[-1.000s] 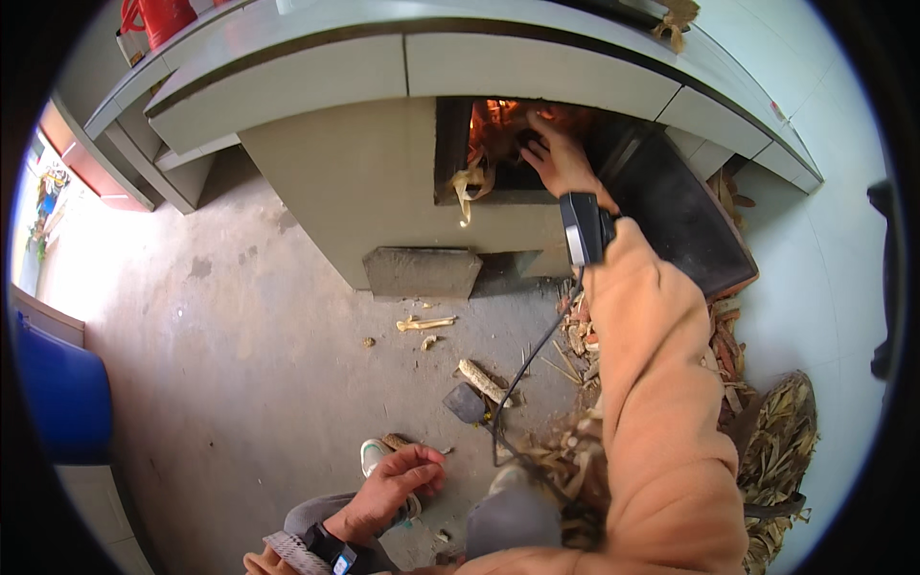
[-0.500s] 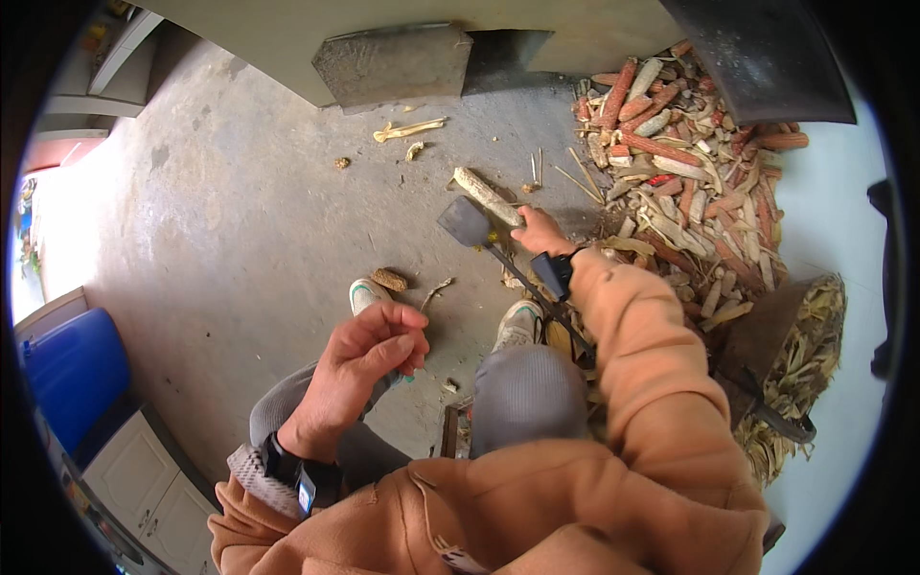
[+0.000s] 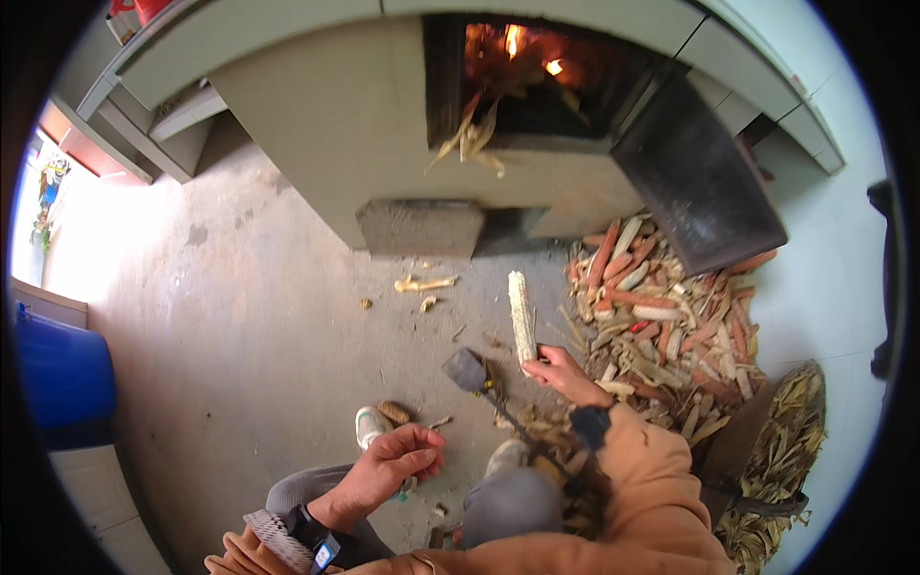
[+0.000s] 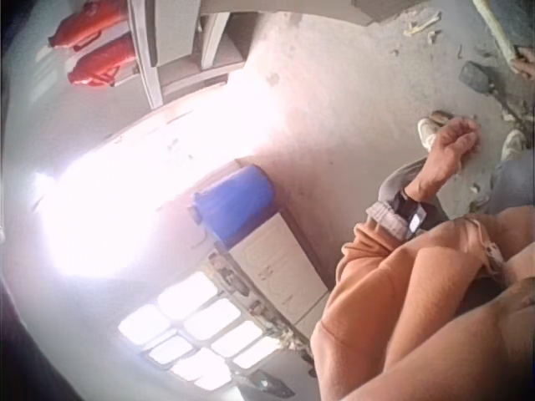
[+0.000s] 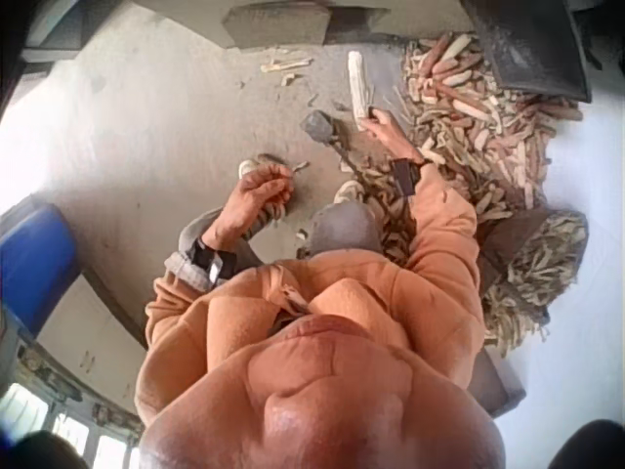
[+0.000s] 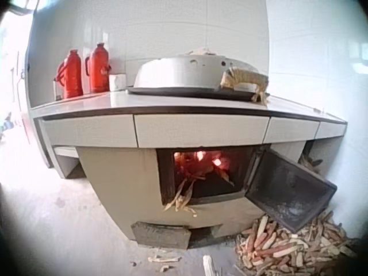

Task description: The person adds dried corn cobs to a wood-burning stove, then stir-fries diced vegetables in a wok on a portable gas burner. They add seasoning from a divided container and pour hot water from a thermos into the wok, continuing to stir the mixture.

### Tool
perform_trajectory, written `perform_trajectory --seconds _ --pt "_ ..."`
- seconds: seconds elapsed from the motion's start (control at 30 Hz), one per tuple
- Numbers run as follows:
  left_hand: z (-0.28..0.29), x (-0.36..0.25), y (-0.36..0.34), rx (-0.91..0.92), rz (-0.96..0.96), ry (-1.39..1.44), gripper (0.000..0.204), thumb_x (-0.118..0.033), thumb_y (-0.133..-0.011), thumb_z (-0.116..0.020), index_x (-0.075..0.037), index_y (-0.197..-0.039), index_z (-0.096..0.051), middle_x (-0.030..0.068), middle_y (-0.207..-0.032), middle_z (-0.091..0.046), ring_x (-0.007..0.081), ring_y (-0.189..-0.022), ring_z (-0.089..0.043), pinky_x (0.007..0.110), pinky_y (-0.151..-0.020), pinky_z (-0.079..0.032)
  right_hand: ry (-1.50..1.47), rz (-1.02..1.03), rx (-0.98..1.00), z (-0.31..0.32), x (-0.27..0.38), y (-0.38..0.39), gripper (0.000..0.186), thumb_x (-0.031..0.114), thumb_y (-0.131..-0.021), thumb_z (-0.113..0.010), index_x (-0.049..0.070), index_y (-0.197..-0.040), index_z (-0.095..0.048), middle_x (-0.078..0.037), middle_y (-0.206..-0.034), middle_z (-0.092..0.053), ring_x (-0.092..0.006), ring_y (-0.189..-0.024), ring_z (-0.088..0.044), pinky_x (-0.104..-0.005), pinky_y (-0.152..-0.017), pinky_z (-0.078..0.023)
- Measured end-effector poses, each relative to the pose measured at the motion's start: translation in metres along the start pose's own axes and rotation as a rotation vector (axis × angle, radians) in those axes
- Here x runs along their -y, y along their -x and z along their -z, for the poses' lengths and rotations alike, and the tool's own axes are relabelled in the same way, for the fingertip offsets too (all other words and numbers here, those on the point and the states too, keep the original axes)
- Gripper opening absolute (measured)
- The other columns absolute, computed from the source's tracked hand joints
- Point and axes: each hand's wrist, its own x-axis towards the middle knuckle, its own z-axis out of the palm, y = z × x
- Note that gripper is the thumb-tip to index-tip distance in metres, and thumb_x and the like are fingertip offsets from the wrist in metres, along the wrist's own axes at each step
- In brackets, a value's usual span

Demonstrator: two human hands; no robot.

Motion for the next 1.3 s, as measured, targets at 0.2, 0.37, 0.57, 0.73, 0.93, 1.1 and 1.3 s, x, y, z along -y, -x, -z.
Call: perform_trajectory --seconds 0.2,0.37,0.57,0.73,0.93,1.1,1.3 --pt "-0.009 -0.006 0.000 -0.035 0.023 -0.085 0.018 -0.016 -0.098 -0.054 -0.005 -0.112 -0.059 0.0009 -0.094 -0.062 0.0091 -0.086 -0.057 0.024 -0.079 -0.046 -0.187 0.245 0.033 0.013 0.194 0.016 0.025 0.022 -0.094 -0.063 0.003 -0.111 -0.062 0.003 -0.076 -0.053 -0.0044 -0.054 -0.041 -0.0205 -0.051 -0.038" --pt "-0.009 -0.009 0.001 -0.033 0.038 -0.067 0.018 -0.016 -0.098 -0.055 -0.005 -0.112 -0.059 0.0007 -0.095 -0.062 0.0092 -0.087 -0.058 0.024 -0.079 -0.046 -0.350 0.478 -0.321 0.016 0.332 -0.059 0.025 0.026 -0.092 -0.064 0.009 -0.075 -0.056 0.002 -0.066 -0.054 -0.0073 -0.056 -0.047 -0.0235 -0.052 -0.039" --pt "-0.007 -0.010 0.005 -0.050 -0.011 -0.036 0.016 -0.013 -0.095 -0.057 -0.004 -0.108 -0.060 0.0027 -0.091 -0.063 0.0119 -0.083 -0.059 0.026 -0.078 -0.048 -0.323 0.287 0.184 -0.002 0.168 -0.001 0.039 0.010 -0.094 -0.060 -0.002 -0.129 -0.049 -0.004 -0.089 -0.056 -0.0099 -0.068 -0.052 -0.0245 -0.056 -0.045" --pt "-0.009 -0.006 0.003 -0.043 -0.022 -0.061 0.015 -0.012 -0.095 -0.056 -0.003 -0.106 -0.060 0.0035 -0.088 -0.063 0.0131 -0.081 -0.059 0.027 -0.077 -0.049 -0.797 0.110 -0.774 0.079 0.068 0.086 0.013 0.014 -0.090 -0.059 0.011 -0.080 -0.052 0.001 -0.070 -0.055 -0.0060 -0.053 -0.047 -0.0197 -0.044 -0.039" --pt "-0.014 -0.006 -0.004 -0.008 -0.017 -0.123 0.018 -0.018 -0.098 -0.054 -0.007 -0.111 -0.059 0.0007 -0.093 -0.063 0.0096 -0.084 -0.059 0.024 -0.076 -0.047 -0.643 0.549 -0.892 0.167 0.130 0.108 0.062 0.052 -0.100 -0.037 0.006 -0.141 -0.038 -0.011 -0.143 -0.042 -0.0230 -0.128 -0.041 -0.0411 -0.112 -0.024" --pt "-0.019 -0.008 -0.006 -0.060 -0.033 -0.094 0.014 -0.013 -0.096 -0.055 -0.004 -0.106 -0.059 0.0029 -0.088 -0.062 0.0115 -0.079 -0.058 0.025 -0.075 -0.048 -0.479 0.602 -0.844 0.124 0.149 0.099 0.047 0.042 -0.100 -0.044 0.002 -0.122 -0.055 -0.012 -0.124 -0.058 -0.0244 -0.117 -0.051 -0.0410 -0.099 -0.039" --pt "-0.020 -0.010 -0.011 -0.025 -0.027 -0.125 0.014 -0.014 -0.096 -0.055 -0.004 -0.106 -0.059 0.0025 -0.087 -0.062 0.0106 -0.078 -0.056 0.024 -0.075 -0.047 0.168 0.680 -0.634 0.062 0.190 0.080 0.019 0.017 -0.097 -0.052 0.002 -0.105 -0.059 -0.003 -0.095 -0.062 -0.0129 -0.090 -0.059 -0.0302 -0.080 -0.047"
